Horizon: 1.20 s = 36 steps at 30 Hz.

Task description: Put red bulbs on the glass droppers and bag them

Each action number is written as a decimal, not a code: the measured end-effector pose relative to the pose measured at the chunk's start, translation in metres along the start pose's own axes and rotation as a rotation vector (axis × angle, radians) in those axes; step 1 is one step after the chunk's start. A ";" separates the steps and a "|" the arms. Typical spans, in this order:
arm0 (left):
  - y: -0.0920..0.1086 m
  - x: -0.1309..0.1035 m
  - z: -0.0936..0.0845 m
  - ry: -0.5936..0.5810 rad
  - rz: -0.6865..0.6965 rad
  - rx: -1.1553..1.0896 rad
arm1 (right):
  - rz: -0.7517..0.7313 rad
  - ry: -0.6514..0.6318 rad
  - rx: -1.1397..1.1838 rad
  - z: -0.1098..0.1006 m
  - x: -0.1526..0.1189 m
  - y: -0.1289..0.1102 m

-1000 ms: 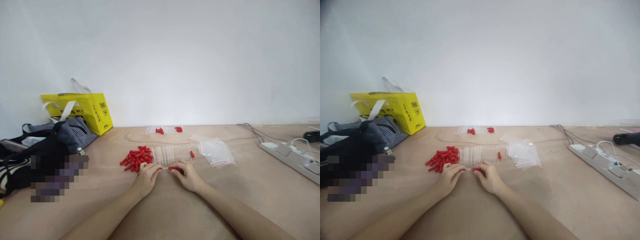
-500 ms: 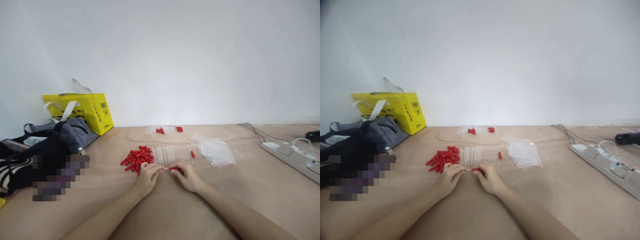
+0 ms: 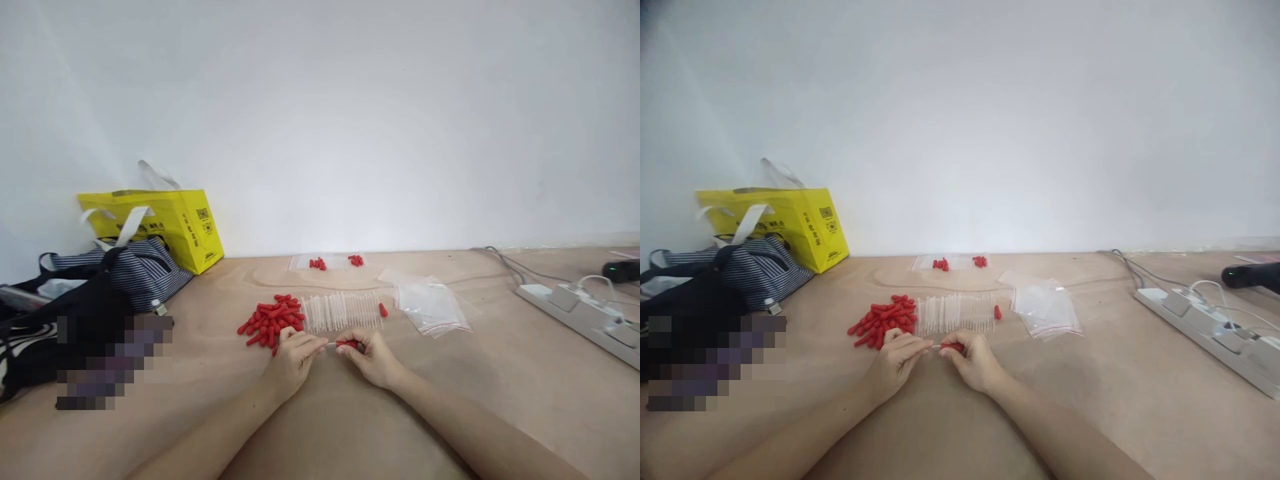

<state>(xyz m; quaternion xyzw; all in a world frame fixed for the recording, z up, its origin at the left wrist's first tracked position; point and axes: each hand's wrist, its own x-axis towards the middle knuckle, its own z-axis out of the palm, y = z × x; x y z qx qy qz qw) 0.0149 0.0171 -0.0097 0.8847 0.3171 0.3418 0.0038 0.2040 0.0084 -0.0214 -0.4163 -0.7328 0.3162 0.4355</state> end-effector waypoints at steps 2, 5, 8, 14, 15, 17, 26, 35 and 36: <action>0.002 -0.001 -0.002 -0.005 0.011 0.019 | -0.018 -0.007 -0.008 0.000 -0.001 -0.002; 0.004 -0.004 -0.004 -0.010 0.017 0.038 | -0.043 -0.017 -0.041 -0.001 -0.003 -0.004; 0.005 -0.005 -0.002 -0.019 0.018 0.049 | -0.083 -0.031 -0.089 -0.002 -0.004 -0.006; 0.007 -0.004 0.000 -0.040 0.001 0.047 | -0.114 -0.028 -0.138 -0.002 -0.004 -0.005; 0.008 -0.004 0.000 -0.041 0.002 0.044 | -0.119 -0.032 -0.140 -0.002 -0.004 -0.005; 0.009 -0.004 0.000 -0.038 0.002 0.040 | -0.136 -0.043 -0.147 -0.002 -0.003 -0.005; 0.009 -0.004 0.002 -0.002 0.007 0.029 | -0.145 -0.054 -0.158 0.001 -0.001 -0.007; 0.011 -0.003 0.002 -0.027 -0.021 0.032 | -0.178 -0.062 -0.175 0.002 -0.001 -0.005; 0.011 -0.002 0.002 -0.030 -0.025 0.031 | -0.178 -0.061 -0.177 0.002 -0.001 -0.005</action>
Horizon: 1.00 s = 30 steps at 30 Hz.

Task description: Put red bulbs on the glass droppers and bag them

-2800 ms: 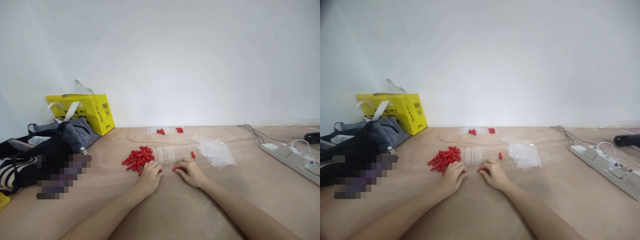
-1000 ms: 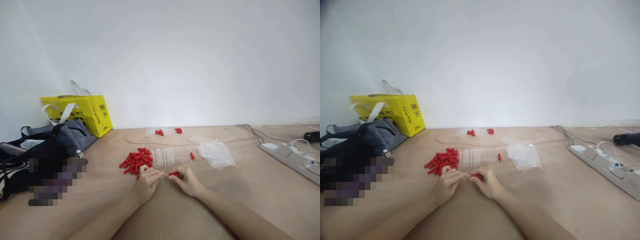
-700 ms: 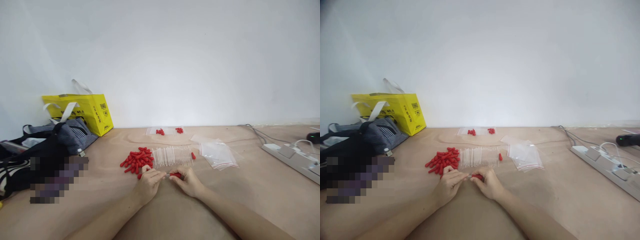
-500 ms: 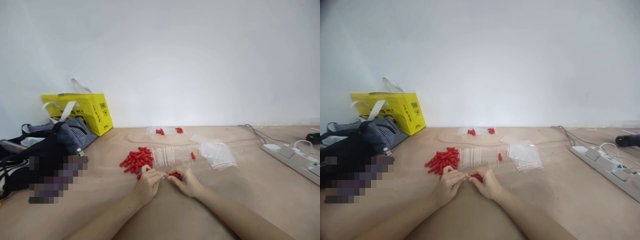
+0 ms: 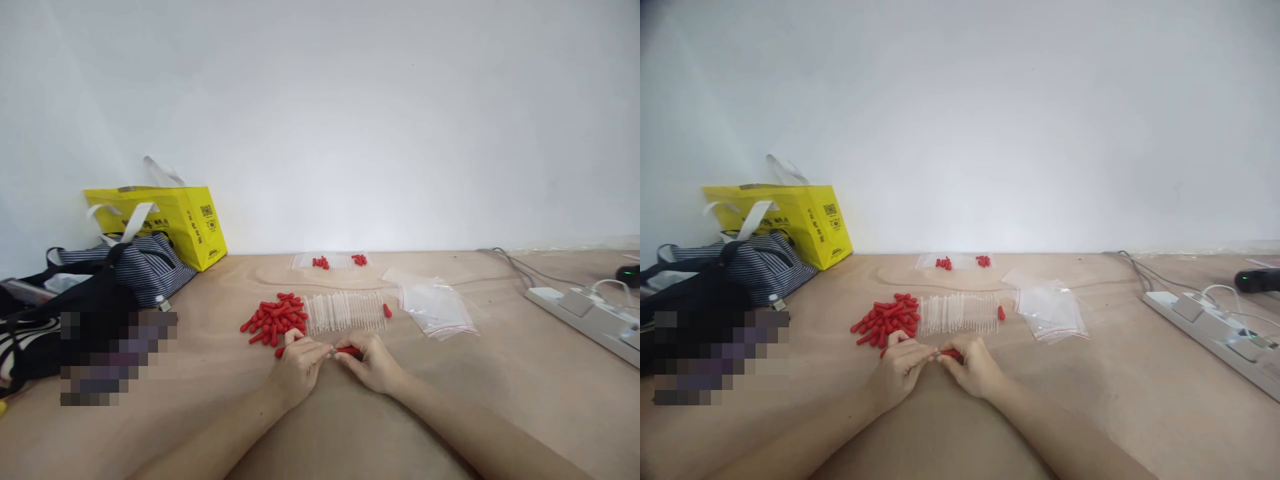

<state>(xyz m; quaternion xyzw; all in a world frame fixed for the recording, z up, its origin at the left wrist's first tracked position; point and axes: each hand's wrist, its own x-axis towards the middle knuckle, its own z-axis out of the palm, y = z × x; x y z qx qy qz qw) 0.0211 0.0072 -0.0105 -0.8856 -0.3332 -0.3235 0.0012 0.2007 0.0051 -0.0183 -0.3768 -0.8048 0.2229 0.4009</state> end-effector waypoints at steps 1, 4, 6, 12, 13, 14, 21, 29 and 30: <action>0.000 0.000 0.000 -0.002 -0.001 0.000 | 0.001 0.000 -0.001 0.000 0.000 0.000; 0.000 0.000 0.000 0.003 0.009 -0.008 | 0.014 -0.010 0.012 0.001 0.000 -0.001; 0.000 0.000 0.000 0.012 0.018 -0.017 | 0.031 -0.012 0.049 0.002 -0.001 -0.001; -0.001 0.001 0.002 0.084 -0.015 0.001 | 0.211 0.093 0.319 0.004 -0.001 0.007; -0.001 0.001 0.002 0.094 -0.032 0.013 | 0.255 0.114 0.374 0.003 -0.001 0.009; -0.002 0.001 0.002 0.096 -0.045 0.024 | 0.298 0.135 0.434 0.001 -0.001 0.011; 0.003 0.002 0.002 0.084 -0.089 0.067 | 0.426 0.226 0.837 0.000 0.000 0.005; 0.010 0.005 -0.005 0.044 -0.152 0.033 | 0.402 0.273 0.779 0.001 0.012 0.006; 0.008 0.005 -0.006 0.045 -0.174 0.051 | 0.410 0.318 0.687 -0.008 0.016 0.012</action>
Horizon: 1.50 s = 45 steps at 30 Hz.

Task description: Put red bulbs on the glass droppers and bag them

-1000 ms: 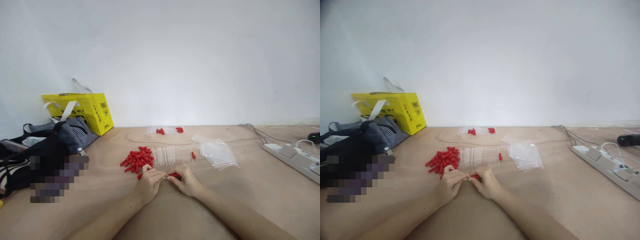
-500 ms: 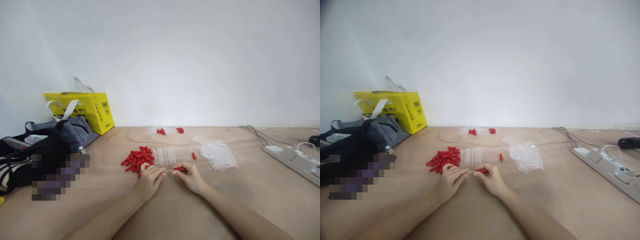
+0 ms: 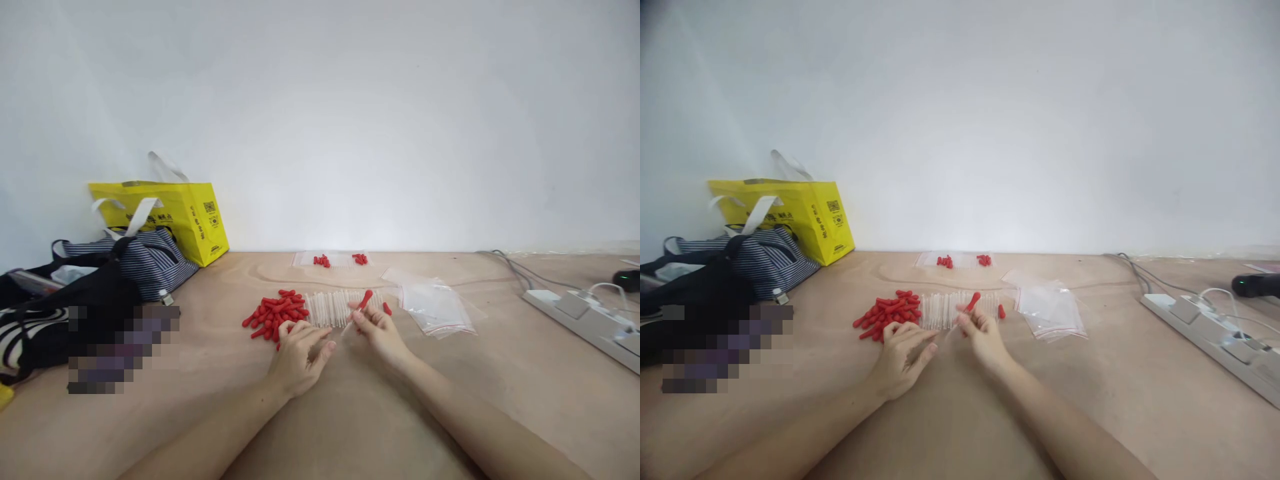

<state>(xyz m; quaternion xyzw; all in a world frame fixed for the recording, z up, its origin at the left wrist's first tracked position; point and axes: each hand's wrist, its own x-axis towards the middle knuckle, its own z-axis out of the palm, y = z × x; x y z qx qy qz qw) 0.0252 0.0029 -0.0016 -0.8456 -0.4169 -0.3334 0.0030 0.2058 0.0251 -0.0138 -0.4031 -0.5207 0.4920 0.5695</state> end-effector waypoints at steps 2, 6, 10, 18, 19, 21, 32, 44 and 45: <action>-0.006 0.001 0.000 0.019 -0.038 0.056 | -0.079 0.081 -0.226 -0.021 0.014 -0.007; -0.020 0.003 0.003 0.056 -0.110 0.176 | -0.062 0.298 -0.734 -0.063 0.032 -0.017; -0.026 0.003 0.006 0.037 -0.136 0.227 | 0.076 0.400 -1.048 -0.083 0.034 -0.011; -0.026 0.004 0.007 -0.001 -0.142 0.230 | 0.049 0.290 -1.317 -0.086 0.039 0.008; -0.027 0.005 0.007 0.001 -0.143 0.231 | 0.045 0.286 -1.326 -0.085 0.038 0.008; -0.029 0.006 0.007 0.008 -0.140 0.237 | 0.033 0.282 -1.339 -0.083 0.036 0.006; -0.043 0.013 0.003 0.044 -0.110 0.287 | 0.167 0.244 -1.520 -0.066 0.019 -0.005; -0.035 0.067 0.013 -0.056 -0.394 0.410 | 0.040 0.335 -1.301 -0.063 0.016 -0.002; -0.035 0.072 0.017 -0.068 -0.423 0.414 | 0.001 0.337 -1.260 -0.062 0.015 -0.001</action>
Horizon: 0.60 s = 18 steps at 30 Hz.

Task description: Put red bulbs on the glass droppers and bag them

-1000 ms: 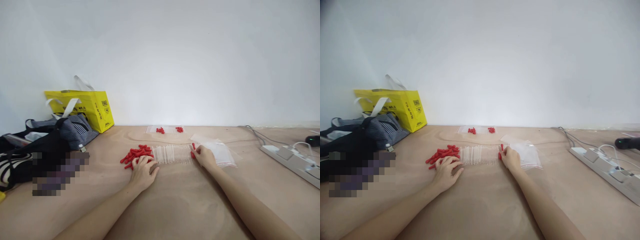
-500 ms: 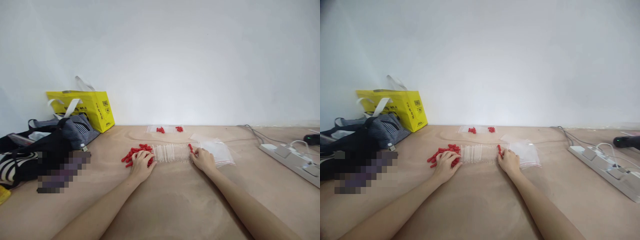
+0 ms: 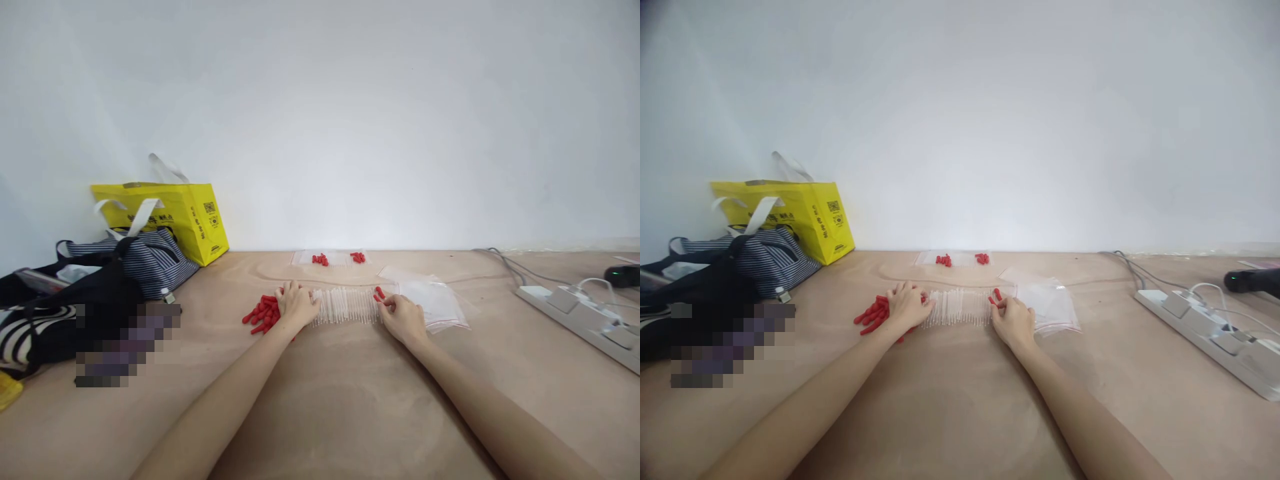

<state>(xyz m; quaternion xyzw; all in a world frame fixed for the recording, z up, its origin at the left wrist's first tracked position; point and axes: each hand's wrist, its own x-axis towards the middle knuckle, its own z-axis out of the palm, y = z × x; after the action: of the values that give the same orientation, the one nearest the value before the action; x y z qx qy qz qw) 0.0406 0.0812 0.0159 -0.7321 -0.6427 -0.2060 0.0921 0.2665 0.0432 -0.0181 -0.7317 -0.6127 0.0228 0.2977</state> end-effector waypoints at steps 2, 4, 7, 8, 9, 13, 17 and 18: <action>0.004 0.007 0.006 -0.038 -0.046 0.009 | -0.036 0.029 0.073 0.002 -0.002 -0.001; 0.005 0.013 0.010 -0.074 -0.085 0.012 | -0.069 0.045 0.113 0.004 -0.004 -0.002; 0.003 0.019 0.012 -0.113 -0.132 0.004 | -0.107 0.063 0.137 0.005 -0.004 -0.002; 0.002 0.020 0.013 -0.119 -0.143 -0.001 | -0.117 0.073 0.147 0.006 -0.004 -0.002; 0.002 0.020 0.013 -0.121 -0.151 -0.005 | -0.126 0.083 0.160 0.007 -0.004 -0.002; 0.002 0.019 0.011 -0.084 -0.141 -0.031 | -0.164 0.106 0.273 0.010 -0.003 0.000; 0.002 0.008 -0.006 0.000 -0.020 -0.100 | -0.192 0.107 0.409 0.009 -0.007 -0.002; 0.001 0.002 -0.011 0.013 0.032 -0.126 | -0.206 0.105 0.435 0.008 -0.009 -0.004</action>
<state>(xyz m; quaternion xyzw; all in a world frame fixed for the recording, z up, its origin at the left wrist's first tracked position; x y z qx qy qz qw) 0.0395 0.0786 0.0266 -0.7455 -0.6159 -0.2492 0.0532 0.2577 0.0384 -0.0261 -0.5841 -0.6486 0.0857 0.4805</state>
